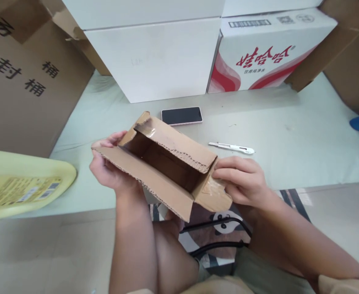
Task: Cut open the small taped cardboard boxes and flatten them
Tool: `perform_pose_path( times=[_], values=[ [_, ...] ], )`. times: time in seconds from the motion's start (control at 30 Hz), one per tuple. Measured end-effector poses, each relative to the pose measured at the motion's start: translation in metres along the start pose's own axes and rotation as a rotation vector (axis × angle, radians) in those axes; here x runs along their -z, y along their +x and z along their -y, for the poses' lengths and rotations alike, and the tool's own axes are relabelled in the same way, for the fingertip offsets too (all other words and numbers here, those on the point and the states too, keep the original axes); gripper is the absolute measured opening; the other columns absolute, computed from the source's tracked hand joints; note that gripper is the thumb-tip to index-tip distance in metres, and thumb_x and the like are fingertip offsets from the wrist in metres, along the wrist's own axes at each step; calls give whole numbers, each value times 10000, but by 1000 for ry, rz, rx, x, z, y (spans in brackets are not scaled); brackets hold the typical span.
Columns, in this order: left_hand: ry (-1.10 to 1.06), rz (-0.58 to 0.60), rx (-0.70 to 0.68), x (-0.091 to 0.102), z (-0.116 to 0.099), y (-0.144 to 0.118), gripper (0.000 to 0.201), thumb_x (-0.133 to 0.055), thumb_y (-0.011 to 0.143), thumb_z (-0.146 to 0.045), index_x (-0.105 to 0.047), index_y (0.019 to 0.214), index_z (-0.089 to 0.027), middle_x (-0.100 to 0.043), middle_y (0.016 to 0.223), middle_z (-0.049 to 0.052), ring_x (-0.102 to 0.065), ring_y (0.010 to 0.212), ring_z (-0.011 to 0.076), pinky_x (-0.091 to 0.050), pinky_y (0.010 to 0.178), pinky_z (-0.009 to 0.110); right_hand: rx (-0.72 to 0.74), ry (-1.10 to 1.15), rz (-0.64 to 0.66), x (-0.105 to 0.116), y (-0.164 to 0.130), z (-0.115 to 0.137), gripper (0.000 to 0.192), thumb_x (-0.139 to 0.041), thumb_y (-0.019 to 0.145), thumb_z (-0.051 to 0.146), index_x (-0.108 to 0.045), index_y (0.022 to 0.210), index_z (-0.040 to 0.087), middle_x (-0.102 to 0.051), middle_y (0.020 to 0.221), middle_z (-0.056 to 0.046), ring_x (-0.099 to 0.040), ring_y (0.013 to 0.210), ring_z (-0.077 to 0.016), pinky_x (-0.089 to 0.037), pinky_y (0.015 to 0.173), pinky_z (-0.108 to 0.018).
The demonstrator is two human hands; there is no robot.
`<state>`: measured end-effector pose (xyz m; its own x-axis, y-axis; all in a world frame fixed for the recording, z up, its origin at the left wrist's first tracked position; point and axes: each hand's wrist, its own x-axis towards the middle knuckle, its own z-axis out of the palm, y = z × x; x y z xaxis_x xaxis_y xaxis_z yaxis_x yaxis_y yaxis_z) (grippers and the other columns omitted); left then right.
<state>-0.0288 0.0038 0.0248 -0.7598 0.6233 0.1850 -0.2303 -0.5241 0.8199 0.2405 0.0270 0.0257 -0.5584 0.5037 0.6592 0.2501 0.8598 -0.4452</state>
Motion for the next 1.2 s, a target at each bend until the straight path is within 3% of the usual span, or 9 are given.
perform_pose_path(
  times=[0.23, 0.4, 0.5, 0.63, 0.8, 0.9, 1.0, 1.07, 1.2],
  values=[
    [-89, 7, -131, 4, 12, 7, 210, -512, 799, -330, -578, 642, -208, -686, 794, 56, -642, 827, 221, -496, 886, 413, 13, -80, 6, -6, -7, -6, 586, -499, 749, 19, -709, 1220, 298, -627, 910, -45, -647, 762, -163, -550, 634, -288],
    [-100, -30, -194, 2, 12, 9, 190, -524, 752, -320, -569, 608, -203, -561, 709, 27, -550, 731, 170, -487, 868, 371, -31, -24, 33, -4, -9, -9, 878, -469, 751, 40, -387, 1576, 328, -675, 1211, -91, -699, 1022, -235, -610, 800, -368],
    [-104, -11, -144, 3, 12, 8, 179, -517, 754, -319, -546, 617, -208, -603, 746, 38, -608, 803, 195, -480, 910, 395, -111, 86, 38, -3, -10, -11, 869, -492, 822, 84, -253, 1621, 326, -608, 1449, -94, -634, 1274, -279, -582, 995, -459],
    [-73, 24, -152, 5, 14, 8, 213, -481, 801, -333, -547, 636, -216, -628, 706, 37, -666, 863, 226, -479, 958, 435, -234, 262, 11, -3, -11, -10, 676, -501, 944, 230, -289, 1573, 363, -479, 1594, -60, -522, 1418, -304, -534, 1073, -533],
    [5, 62, -233, 9, 18, 11, 166, -538, 781, -316, -550, 650, -214, -610, 611, 13, -630, 720, 182, -461, 997, 422, -322, 335, -92, -10, -8, -9, 501, -531, 1013, 420, -392, 1493, 389, -540, 1538, -72, -620, 1287, -287, -617, 864, -415],
    [38, 95, -249, 11, 21, 11, 164, -611, 787, -326, -559, 687, -207, -603, 619, -3, -600, 692, 158, -465, 986, 396, -337, 349, -150, -17, -6, -10, 540, -580, 995, 461, -397, 1501, 417, -551, 1518, -66, -714, 915, -204, -600, 652, -331],
    [84, 111, -279, 12, 22, 11, 187, -669, 794, -348, -567, 729, -206, -576, 644, -28, -570, 661, 136, -472, 984, 377, -338, 302, -109, -24, -5, -12, 536, -563, 1014, 390, -393, 1522, 413, -531, 1528, -76, -623, 643, -120, -576, 580, -321],
    [143, 111, -288, 13, 22, 10, 224, -691, 803, -389, -557, 752, -216, -564, 664, -34, -584, 690, 141, -473, 993, 376, -321, 235, -98, -27, -5, -12, 527, -560, 1014, 347, -413, 1517, 400, -514, 1532, -89, -619, 665, -126, -581, 588, -329],
    [259, 100, -262, 19, 26, 12, 331, -715, 809, -513, -535, 836, -236, -566, 724, -24, -638, 831, 182, -500, 961, 387, -322, 140, -237, -29, -4, -13, 690, -684, 933, 377, -355, 1539, 403, -381, 1612, -102, -674, 980, -215, -628, 757, -393]
  ],
)
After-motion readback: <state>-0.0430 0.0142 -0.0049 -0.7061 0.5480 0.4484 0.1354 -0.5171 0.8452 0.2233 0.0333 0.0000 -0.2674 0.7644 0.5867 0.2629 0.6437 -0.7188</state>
